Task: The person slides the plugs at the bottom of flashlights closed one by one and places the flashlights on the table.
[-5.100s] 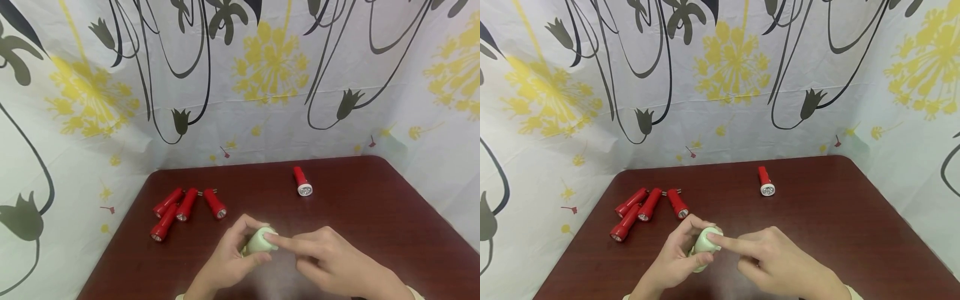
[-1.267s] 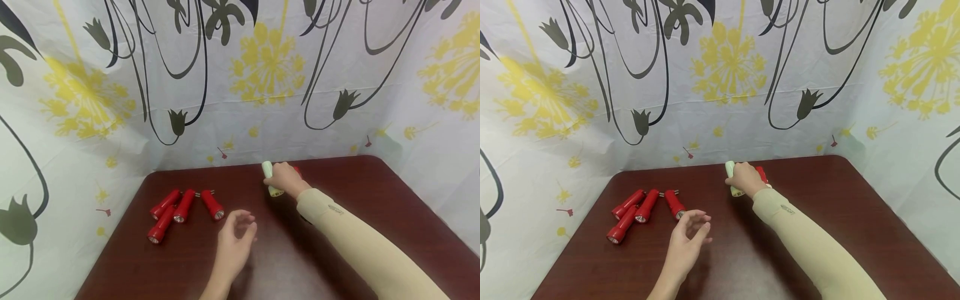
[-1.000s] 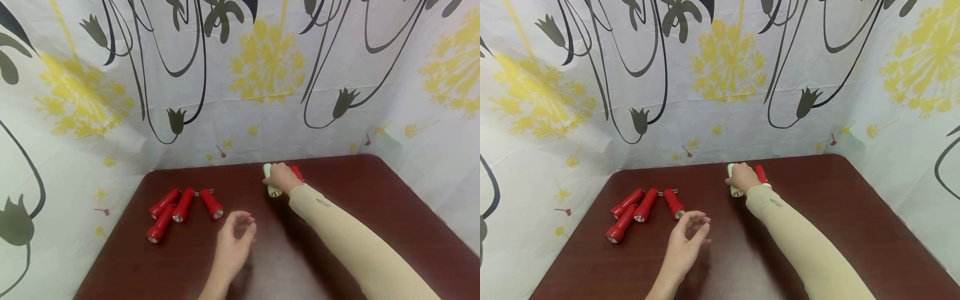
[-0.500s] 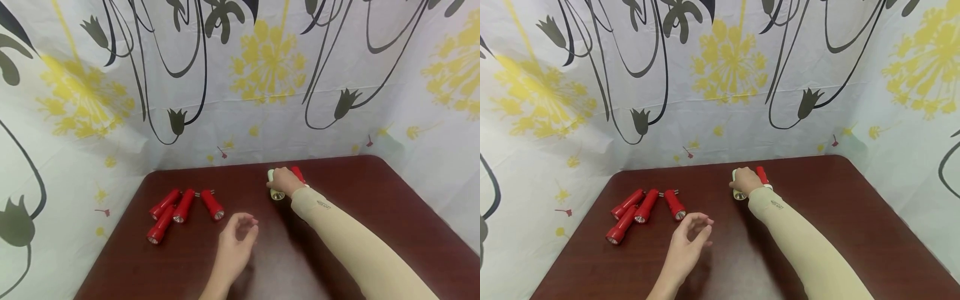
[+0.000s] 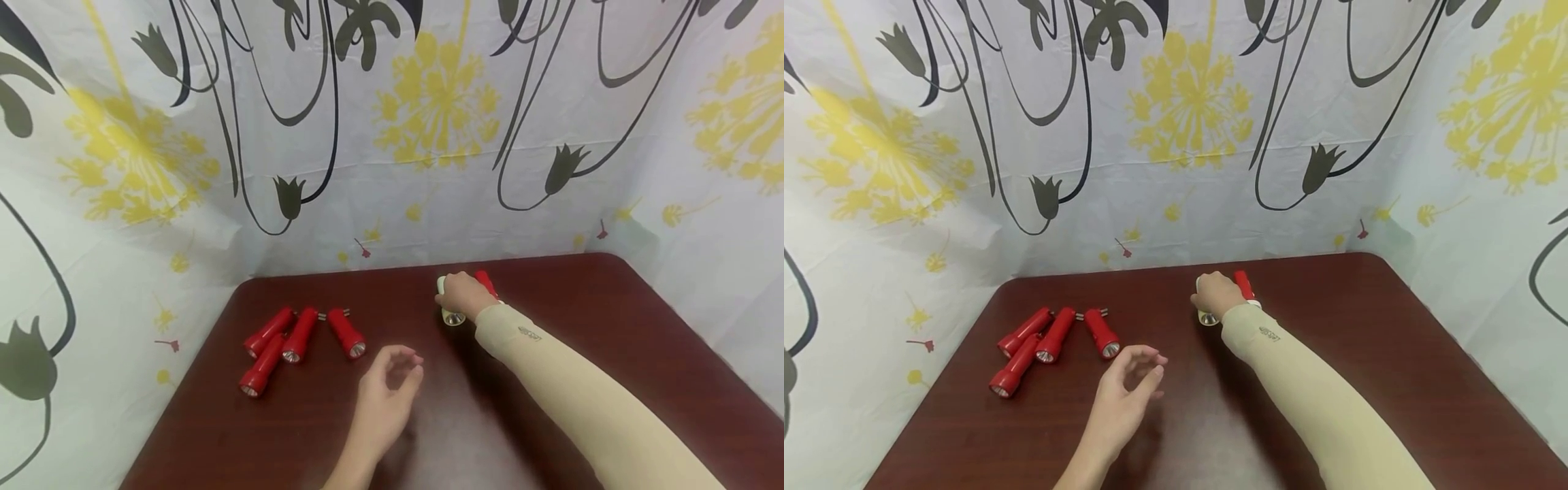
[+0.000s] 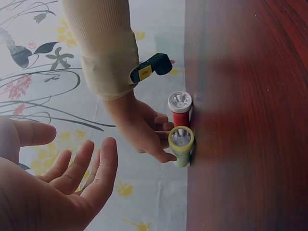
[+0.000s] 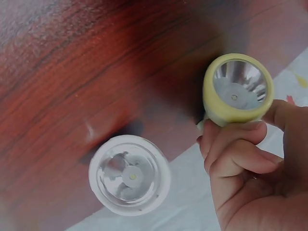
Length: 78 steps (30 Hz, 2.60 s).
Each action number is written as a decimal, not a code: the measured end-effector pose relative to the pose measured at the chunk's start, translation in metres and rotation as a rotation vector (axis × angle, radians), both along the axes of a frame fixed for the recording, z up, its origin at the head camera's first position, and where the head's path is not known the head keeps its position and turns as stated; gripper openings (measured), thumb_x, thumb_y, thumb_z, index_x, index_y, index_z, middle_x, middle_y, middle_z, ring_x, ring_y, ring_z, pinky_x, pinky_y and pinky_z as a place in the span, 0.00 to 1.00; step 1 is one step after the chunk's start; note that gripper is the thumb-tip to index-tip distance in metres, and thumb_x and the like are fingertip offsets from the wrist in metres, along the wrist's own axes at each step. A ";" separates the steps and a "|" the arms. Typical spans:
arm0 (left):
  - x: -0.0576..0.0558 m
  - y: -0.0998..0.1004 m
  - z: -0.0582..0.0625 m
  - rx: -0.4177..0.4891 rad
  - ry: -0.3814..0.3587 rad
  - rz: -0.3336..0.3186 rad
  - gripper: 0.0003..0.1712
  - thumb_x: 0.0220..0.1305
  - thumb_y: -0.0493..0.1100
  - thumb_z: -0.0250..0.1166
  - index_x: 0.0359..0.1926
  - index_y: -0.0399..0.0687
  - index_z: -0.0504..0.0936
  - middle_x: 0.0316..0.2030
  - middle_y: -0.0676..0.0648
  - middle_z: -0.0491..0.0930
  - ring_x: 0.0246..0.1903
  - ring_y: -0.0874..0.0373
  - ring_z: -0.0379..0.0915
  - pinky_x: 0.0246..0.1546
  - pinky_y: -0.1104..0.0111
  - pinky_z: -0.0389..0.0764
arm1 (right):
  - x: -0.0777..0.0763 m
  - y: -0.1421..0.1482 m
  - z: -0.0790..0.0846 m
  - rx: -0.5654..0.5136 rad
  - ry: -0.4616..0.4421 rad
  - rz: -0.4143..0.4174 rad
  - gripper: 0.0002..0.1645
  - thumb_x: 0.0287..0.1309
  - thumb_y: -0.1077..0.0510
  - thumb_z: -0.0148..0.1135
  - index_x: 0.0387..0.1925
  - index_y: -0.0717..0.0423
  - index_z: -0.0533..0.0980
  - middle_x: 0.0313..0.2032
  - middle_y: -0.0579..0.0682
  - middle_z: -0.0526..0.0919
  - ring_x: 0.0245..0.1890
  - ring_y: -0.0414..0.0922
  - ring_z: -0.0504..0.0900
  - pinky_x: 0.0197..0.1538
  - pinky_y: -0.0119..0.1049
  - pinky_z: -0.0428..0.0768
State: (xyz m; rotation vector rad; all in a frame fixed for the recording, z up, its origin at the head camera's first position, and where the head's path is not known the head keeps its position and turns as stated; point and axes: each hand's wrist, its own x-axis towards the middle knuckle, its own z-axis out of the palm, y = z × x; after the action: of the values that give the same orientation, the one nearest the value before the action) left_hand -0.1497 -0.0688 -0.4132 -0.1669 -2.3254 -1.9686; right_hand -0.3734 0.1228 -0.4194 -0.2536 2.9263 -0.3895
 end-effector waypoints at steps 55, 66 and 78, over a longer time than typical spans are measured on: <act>-0.012 -0.036 -0.009 -0.977 0.073 0.007 0.38 0.71 0.62 0.66 0.73 0.46 0.75 0.73 0.35 0.72 0.75 0.34 0.65 0.74 0.33 0.68 | 0.218 0.054 -0.004 -0.059 0.106 -0.098 0.54 0.71 0.27 0.56 0.81 0.59 0.61 0.83 0.68 0.50 0.82 0.73 0.50 0.67 0.91 0.42; -0.013 -0.037 -0.005 -0.955 0.032 0.006 0.39 0.70 0.63 0.67 0.73 0.48 0.74 0.74 0.37 0.71 0.77 0.35 0.63 0.75 0.34 0.67 | 0.218 0.055 -0.001 -0.058 0.113 -0.098 0.54 0.71 0.27 0.57 0.81 0.59 0.61 0.83 0.70 0.49 0.81 0.75 0.49 0.67 0.91 0.42; -0.009 -0.037 -0.008 -0.989 0.052 0.037 0.37 0.74 0.61 0.64 0.74 0.46 0.74 0.74 0.36 0.71 0.76 0.34 0.63 0.74 0.32 0.65 | 0.219 0.054 0.000 -0.074 0.177 -0.118 0.65 0.67 0.15 0.42 0.82 0.61 0.57 0.83 0.70 0.50 0.81 0.73 0.51 0.67 0.90 0.41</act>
State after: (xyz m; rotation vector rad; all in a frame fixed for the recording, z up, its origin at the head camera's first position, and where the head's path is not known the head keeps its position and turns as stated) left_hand -0.1590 -0.1062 -0.4211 -0.2203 -2.9804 -0.6225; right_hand -0.1543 0.1765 -0.4196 -0.1315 3.1144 -0.5192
